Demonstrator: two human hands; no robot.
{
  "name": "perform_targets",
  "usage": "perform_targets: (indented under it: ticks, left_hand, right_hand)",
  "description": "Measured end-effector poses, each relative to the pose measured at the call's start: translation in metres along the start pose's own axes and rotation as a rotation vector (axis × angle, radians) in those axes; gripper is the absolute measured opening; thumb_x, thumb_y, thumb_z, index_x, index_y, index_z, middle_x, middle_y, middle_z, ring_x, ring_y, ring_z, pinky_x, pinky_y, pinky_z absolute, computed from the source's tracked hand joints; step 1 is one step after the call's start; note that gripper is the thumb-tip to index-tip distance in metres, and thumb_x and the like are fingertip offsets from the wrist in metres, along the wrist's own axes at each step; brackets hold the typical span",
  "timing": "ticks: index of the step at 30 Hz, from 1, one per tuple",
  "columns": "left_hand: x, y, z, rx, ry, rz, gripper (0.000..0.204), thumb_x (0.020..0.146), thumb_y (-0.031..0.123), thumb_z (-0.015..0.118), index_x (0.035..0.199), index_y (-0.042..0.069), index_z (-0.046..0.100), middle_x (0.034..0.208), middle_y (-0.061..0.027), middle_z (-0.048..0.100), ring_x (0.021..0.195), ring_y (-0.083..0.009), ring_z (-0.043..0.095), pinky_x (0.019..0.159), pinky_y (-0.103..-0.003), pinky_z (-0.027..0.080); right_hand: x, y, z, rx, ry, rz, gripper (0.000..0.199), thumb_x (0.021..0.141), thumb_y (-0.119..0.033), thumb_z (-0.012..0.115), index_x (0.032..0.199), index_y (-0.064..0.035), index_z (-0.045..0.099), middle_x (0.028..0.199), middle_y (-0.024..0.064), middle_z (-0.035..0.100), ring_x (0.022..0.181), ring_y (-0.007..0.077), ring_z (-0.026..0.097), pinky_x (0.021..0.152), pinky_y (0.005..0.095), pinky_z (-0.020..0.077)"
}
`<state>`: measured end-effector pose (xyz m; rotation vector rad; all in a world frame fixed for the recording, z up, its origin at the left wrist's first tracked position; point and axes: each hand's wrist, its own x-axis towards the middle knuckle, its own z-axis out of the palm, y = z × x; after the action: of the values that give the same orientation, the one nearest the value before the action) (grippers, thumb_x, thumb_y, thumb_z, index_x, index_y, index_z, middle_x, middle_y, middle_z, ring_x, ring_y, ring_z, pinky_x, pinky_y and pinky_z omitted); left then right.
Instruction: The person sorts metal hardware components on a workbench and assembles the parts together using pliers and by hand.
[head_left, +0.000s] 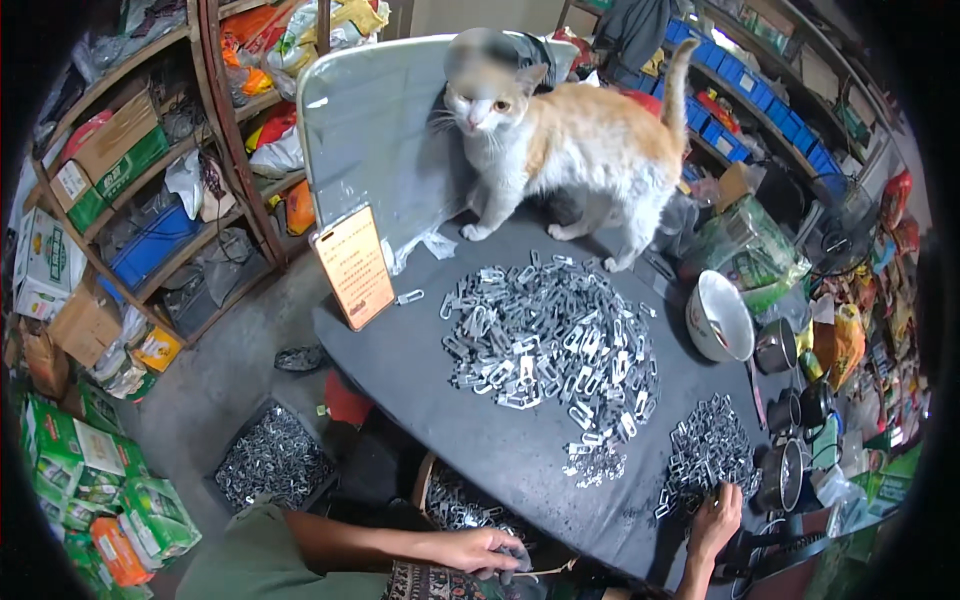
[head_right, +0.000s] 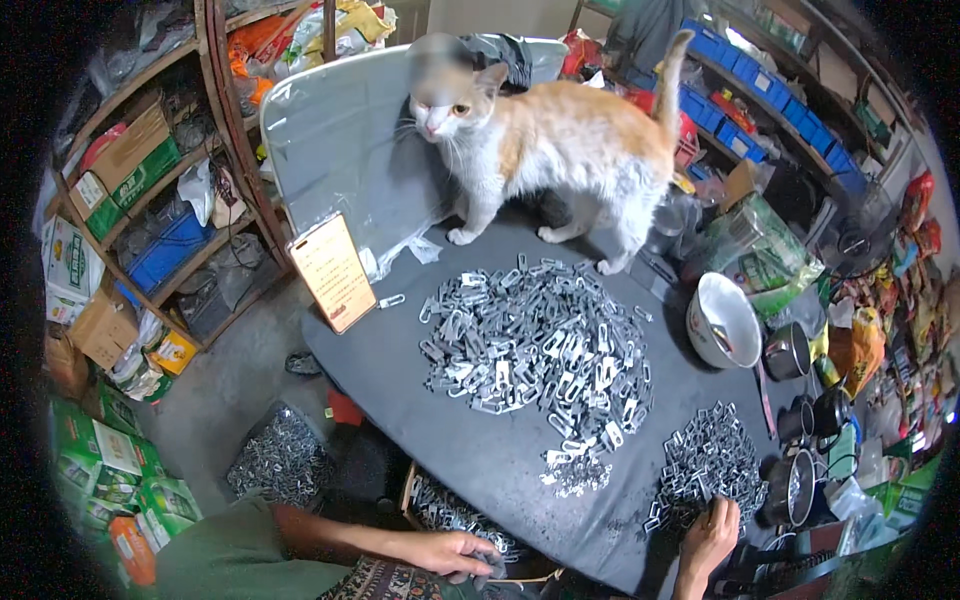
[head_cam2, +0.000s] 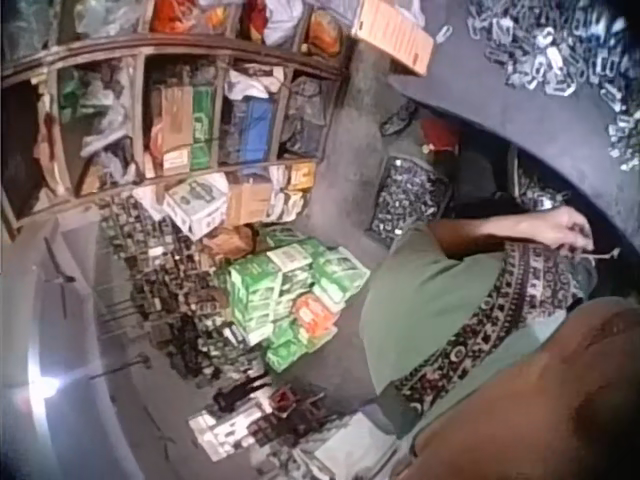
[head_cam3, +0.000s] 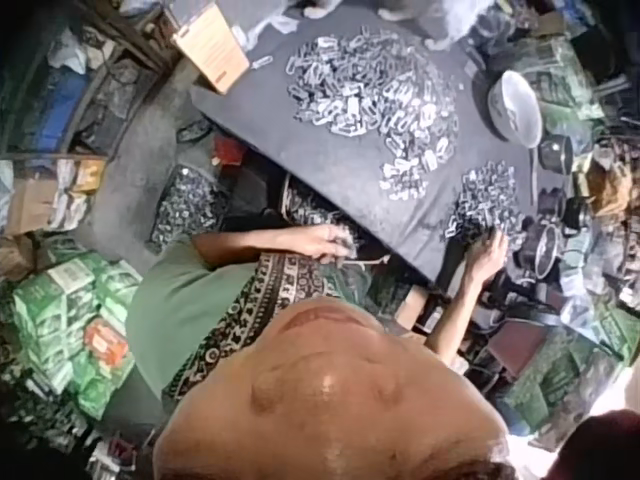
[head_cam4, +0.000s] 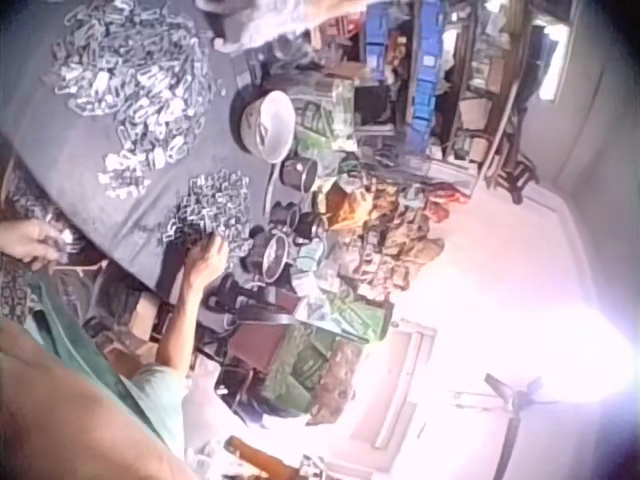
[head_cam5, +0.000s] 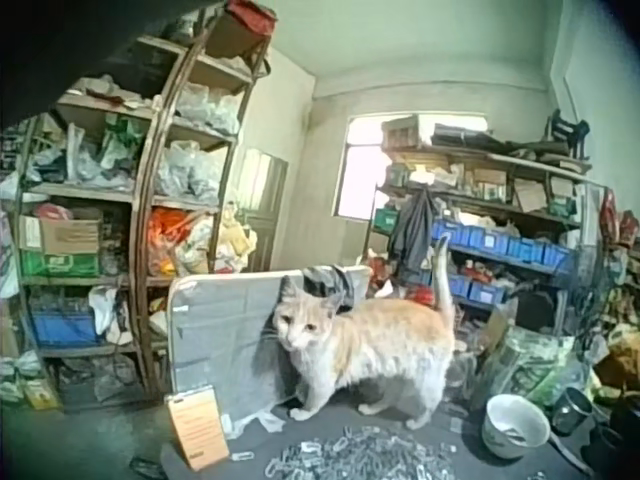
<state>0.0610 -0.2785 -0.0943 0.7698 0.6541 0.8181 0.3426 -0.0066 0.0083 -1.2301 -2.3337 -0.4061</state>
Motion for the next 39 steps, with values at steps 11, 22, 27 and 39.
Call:
perform_targets:
  ticks: [11,22,27,39]
  left_hand:
    - [0.015,-0.034,-0.011,0.141,-0.005,0.041,0.029,0.099,0.026,0.056,0.119,0.004,0.056,0.077,0.0032,0.056,0.064,-0.0037,0.048,0.056,-0.021,0.041]
    - [0.003,-0.033,-0.023,0.318,0.071,0.277,0.022,0.097,0.02,0.058,0.112,0.004,0.063,0.084,-0.0024,0.066,0.071,-0.0098,0.058,0.065,-0.025,0.048]
    - [-0.009,-0.007,-0.032,0.147,0.028,0.364,0.023,0.092,0.019,0.065,0.105,0.0,0.066,0.094,-0.0069,0.068,0.085,-0.0124,0.062,0.074,-0.028,0.051]
    - [-0.062,0.015,-0.067,0.269,0.078,0.08,0.042,0.098,0.023,0.058,0.136,0.008,0.051,0.131,-0.0068,0.058,0.119,-0.0191,0.054,0.102,-0.035,0.045]
  right_hand:
    - [-0.047,-0.1,-0.024,0.149,-0.181,-0.01,0.028,0.078,-0.017,0.073,0.102,-0.0058,0.065,0.099,0.0194,0.062,0.094,0.0359,0.06,0.087,0.0443,0.0454]
    - [-0.042,-0.117,-0.047,0.064,-0.238,-0.048,0.023,0.081,-0.014,0.067,0.101,-0.0028,0.062,0.09,0.0185,0.06,0.084,0.0396,0.058,0.075,0.0455,0.0485]
    - [-0.003,-0.129,-0.056,0.092,-0.169,-0.112,0.023,0.082,-0.013,0.066,0.102,-0.0029,0.062,0.092,0.0198,0.06,0.085,0.0409,0.058,0.074,0.0459,0.0486]
    - [0.377,-0.335,-0.036,0.882,-0.054,-0.275,0.041,0.089,-0.04,0.065,0.1,-0.0008,0.063,0.081,0.0003,0.059,0.068,0.01,0.05,0.062,0.0256,0.0393]
